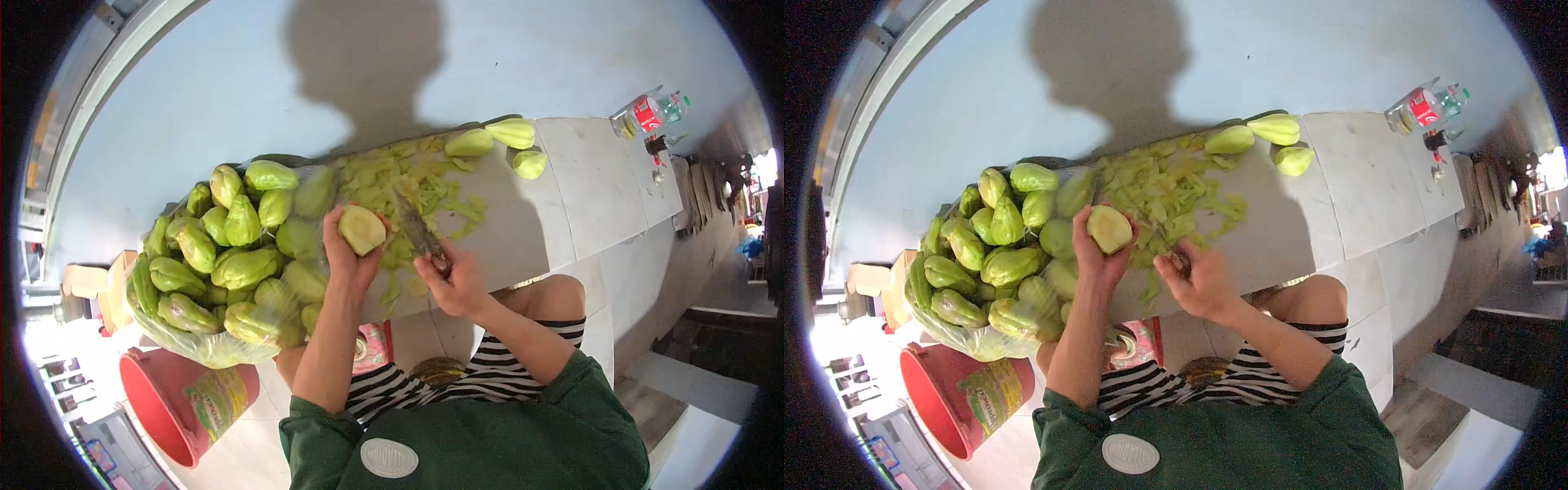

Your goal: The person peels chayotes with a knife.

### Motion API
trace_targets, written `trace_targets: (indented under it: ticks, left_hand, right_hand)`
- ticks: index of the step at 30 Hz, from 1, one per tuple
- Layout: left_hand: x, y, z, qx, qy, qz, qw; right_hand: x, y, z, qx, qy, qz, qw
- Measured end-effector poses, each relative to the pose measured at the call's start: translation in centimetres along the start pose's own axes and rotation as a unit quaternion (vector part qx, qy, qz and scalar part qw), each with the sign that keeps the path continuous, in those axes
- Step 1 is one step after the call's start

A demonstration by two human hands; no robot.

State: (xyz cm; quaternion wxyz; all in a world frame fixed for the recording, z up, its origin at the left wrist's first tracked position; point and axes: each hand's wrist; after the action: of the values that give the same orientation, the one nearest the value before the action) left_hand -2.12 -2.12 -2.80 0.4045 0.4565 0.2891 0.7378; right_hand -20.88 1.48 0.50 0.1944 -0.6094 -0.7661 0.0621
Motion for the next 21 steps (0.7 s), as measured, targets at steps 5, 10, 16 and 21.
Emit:
trace_targets:
  ticks: [5,10,16,21]
  left_hand:
    - [-0.9,-1.2,0.3,-0.028,0.028,0.019,0.999]
    - [-0.6,-0.5,0.6,-0.017,0.061,0.040,0.997]
    - [-0.7,-0.5,0.9,-0.006,0.098,0.052,0.994]
    - [0.9,1.5,1.2,-0.057,0.080,0.071,0.993]
  right_hand:
    - [0.5,2.0,-0.8,0.046,-0.075,-0.047,0.995]
    - [0.5,3.3,-1.1,0.042,-0.079,-0.069,0.994]
    - [0.8,3.7,-1.5,-0.006,-0.160,-0.044,0.986]
    - [0.5,4.5,-1.3,0.078,-0.093,-0.013,0.993]
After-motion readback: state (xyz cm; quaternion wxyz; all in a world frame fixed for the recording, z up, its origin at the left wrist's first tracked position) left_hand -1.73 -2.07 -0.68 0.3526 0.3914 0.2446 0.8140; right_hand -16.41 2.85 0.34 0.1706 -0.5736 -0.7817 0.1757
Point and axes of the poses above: each hand's wrist, its own x-axis away from the middle knuckle, its own y-axis out of the palm, z = x × y, and after that the axes turned 11 degrees about y, right-handed
